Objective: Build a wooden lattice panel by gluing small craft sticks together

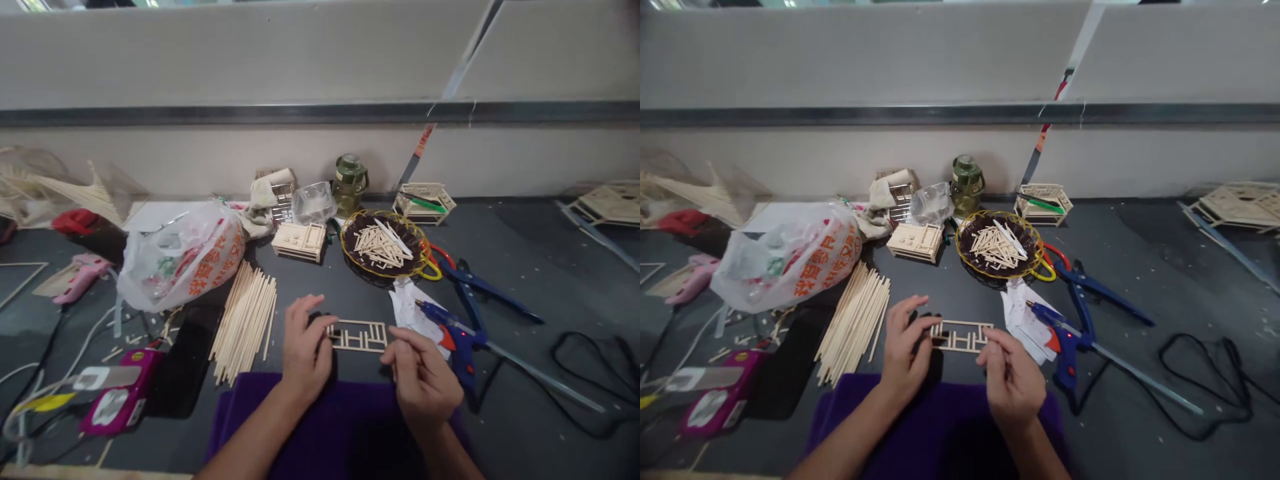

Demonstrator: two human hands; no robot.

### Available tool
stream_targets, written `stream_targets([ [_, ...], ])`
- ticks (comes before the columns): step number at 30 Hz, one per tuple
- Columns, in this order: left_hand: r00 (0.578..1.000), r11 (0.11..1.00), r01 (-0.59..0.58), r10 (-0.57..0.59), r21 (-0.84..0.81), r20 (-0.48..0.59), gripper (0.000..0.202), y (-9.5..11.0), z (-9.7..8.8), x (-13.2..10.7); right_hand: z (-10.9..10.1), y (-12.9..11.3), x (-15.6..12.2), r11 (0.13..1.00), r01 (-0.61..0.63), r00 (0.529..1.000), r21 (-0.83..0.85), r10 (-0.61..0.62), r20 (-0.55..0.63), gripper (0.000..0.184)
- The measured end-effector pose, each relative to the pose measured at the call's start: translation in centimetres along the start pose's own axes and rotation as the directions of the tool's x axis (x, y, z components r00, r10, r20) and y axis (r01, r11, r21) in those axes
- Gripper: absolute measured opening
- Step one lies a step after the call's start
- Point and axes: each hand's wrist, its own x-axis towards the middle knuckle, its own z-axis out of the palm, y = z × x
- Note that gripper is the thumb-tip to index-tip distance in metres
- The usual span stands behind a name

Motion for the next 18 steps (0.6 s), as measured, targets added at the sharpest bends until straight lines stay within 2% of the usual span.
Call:
stream_targets([
  [3,0.995,0.998,-0.057,0.056,0.017,0.077,0.031,-0.2,-0.5,-0.2,0.4,0.3,0.5,0.995,0.032,0.999,-0.095,-0.036,-0.041,0.021],
  [7,0.984,0.990,-0.130,0.123,0.051,0.131,0.027,-0.2,-0.7,-0.1,0.5,0.5,0.7,0.999,-0.028,0.995,-0.024,0.025,-0.101,0.021],
  [13,0.949,0.968,-0.232,0.204,0.094,0.240,0.027,0.0,-0.2,-0.4,-0.1,0.2,0.5,1.000,-0.007,1.000,-0.003,0.007,-0.030,0.020],
  [18,0.944,0.959,-0.248,0.208,0.138,0.256,0.034,-0.1,0.3,-0.5,-0.3,-0.1,0.6,1.000,0.008,1.000,0.011,-0.008,0.003,0.020],
])
